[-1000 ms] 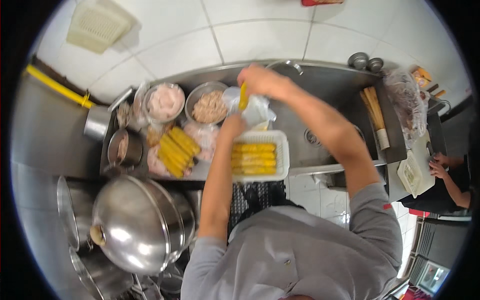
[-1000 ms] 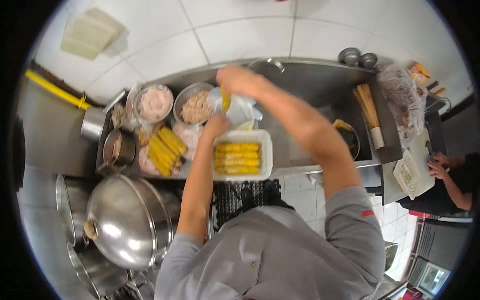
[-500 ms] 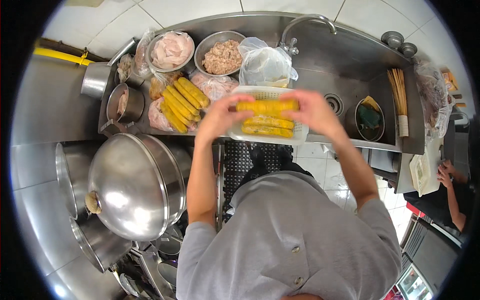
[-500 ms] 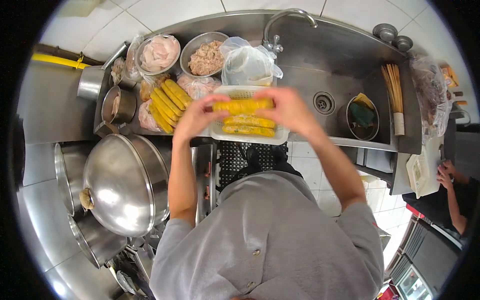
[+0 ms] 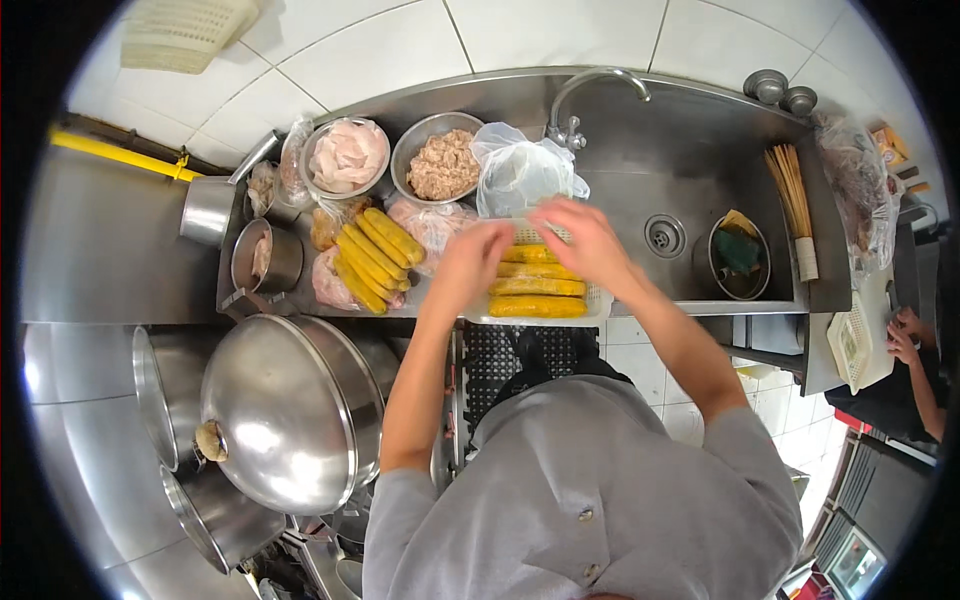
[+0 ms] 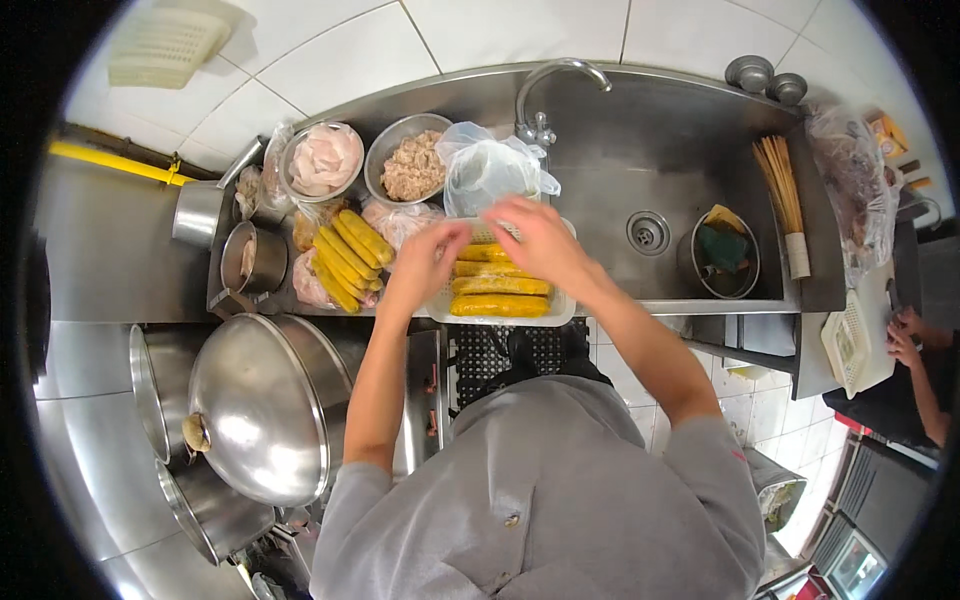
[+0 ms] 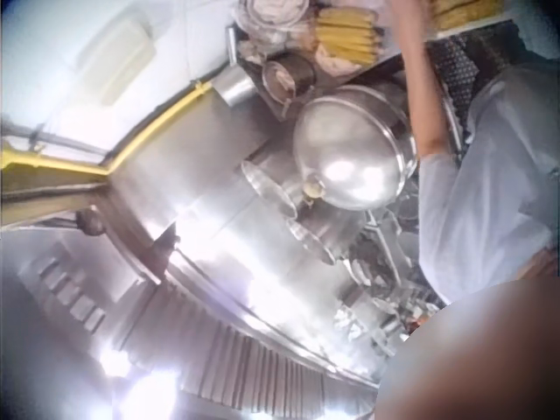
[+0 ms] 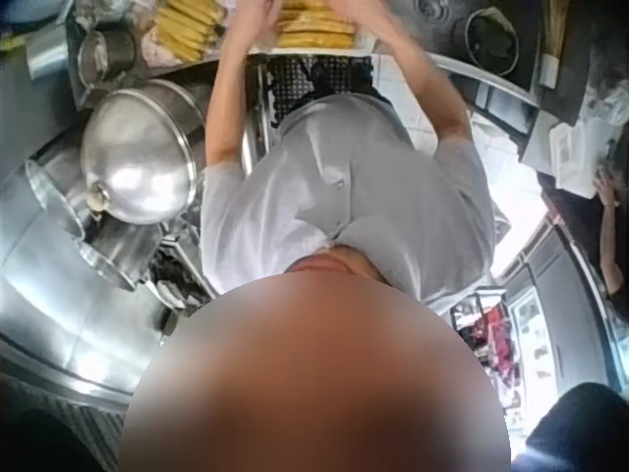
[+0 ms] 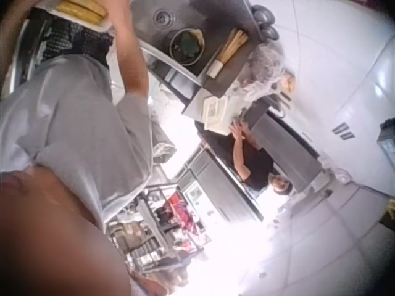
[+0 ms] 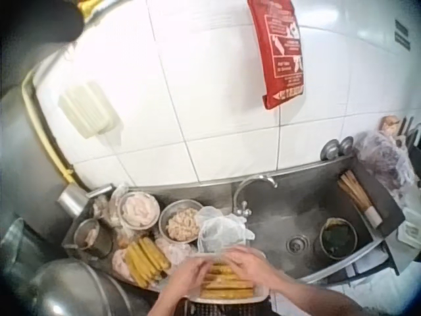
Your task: The person washes corn cobs under running water and places them in a white tray, then stores the tray in a refrigerator. They handle various raw meat packages and bowls of ground meat, moving them on the counter and into the fridge. Finally, the person assembles a bowl of soup by adding noodles and broth.
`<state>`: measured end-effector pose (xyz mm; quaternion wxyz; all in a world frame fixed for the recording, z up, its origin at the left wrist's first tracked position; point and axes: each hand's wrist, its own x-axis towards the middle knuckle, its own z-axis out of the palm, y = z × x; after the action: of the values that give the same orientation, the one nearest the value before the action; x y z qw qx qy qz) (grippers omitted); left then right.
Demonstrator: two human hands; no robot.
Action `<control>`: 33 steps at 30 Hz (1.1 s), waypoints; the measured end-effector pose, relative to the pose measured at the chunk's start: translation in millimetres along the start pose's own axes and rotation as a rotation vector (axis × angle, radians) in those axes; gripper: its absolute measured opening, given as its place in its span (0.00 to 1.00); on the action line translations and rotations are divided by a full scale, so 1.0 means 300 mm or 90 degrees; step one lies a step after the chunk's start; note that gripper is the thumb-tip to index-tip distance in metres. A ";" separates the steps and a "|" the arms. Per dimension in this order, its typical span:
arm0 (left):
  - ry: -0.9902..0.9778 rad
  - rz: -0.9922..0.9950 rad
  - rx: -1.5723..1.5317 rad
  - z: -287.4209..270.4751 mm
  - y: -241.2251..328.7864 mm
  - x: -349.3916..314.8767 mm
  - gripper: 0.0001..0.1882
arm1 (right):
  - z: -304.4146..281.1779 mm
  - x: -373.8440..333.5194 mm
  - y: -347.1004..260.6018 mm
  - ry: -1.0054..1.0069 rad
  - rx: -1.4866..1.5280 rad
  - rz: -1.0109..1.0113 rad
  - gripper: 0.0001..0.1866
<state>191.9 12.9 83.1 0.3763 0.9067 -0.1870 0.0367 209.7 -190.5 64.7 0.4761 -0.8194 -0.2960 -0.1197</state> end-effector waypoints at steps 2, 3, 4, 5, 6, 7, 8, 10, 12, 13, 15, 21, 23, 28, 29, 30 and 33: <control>0.072 -0.025 0.036 0.066 -0.086 0.156 0.10 | 0.058 0.173 0.082 -0.029 -0.032 -0.064 0.10; 0.078 -0.023 0.038 0.099 -0.161 0.211 0.10 | 0.086 0.228 0.146 -0.045 -0.096 -0.082 0.11; 0.087 -0.025 0.041 0.119 -0.234 0.245 0.10 | 0.085 0.267 0.173 -0.104 -0.127 -0.084 0.12; 0.008 -0.055 0.058 0.132 -0.277 0.257 0.10 | 0.078 0.281 0.203 -0.162 -0.157 -0.077 0.12; -0.076 -0.078 0.074 0.140 -0.290 0.276 0.10 | 0.059 0.278 0.231 -0.214 -0.189 -0.065 0.12; -0.158 -0.103 0.092 0.144 -0.305 0.296 0.10 | 0.050 0.263 0.254 -0.246 -0.178 -0.065 0.12; -0.208 -0.107 0.105 0.143 -0.322 0.317 0.11 | 0.048 0.243 0.274 -0.280 -0.167 -0.066 0.12; -0.318 -0.123 0.123 0.164 -0.334 0.330 0.13 | 0.062 0.202 0.323 -0.340 -0.171 -0.036 0.10; -0.349 -0.135 0.131 0.172 -0.339 0.343 0.15 | 0.072 0.198 0.363 -0.381 -0.205 0.010 0.09; -0.366 -0.140 0.138 0.168 -0.339 0.353 0.16 | 0.068 0.204 0.379 -0.412 -0.245 0.051 0.09; -0.366 -0.121 0.131 0.160 -0.345 0.361 0.18 | 0.050 0.214 0.404 -0.479 -0.325 0.133 0.10; -0.376 -0.064 0.223 0.209 -0.319 0.370 0.19 | -0.001 0.205 0.378 -0.465 -0.309 0.227 0.10; -0.388 -0.055 0.289 0.223 -0.257 0.391 0.21 | 0.005 0.170 0.417 -0.474 -0.328 0.250 0.12; -0.385 0.054 0.300 0.251 -0.222 0.423 0.24 | -0.040 0.145 0.441 -0.410 -0.103 0.421 0.16; -0.378 0.070 0.269 0.264 -0.225 0.426 0.24 | -0.041 0.143 0.475 -0.389 -0.015 0.490 0.16; -0.373 0.088 0.238 0.276 -0.222 0.430 0.24 | -0.046 0.134 0.500 -0.364 0.074 0.558 0.17; -0.358 0.079 0.201 0.302 -0.211 0.438 0.23 | -0.062 0.086 0.537 -0.124 0.390 0.522 0.20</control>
<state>330.3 -50.0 3.2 0.1617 0.9154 -0.3306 -0.1633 328.4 -256.7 -27.6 0.6719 -0.6986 -0.0149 0.2455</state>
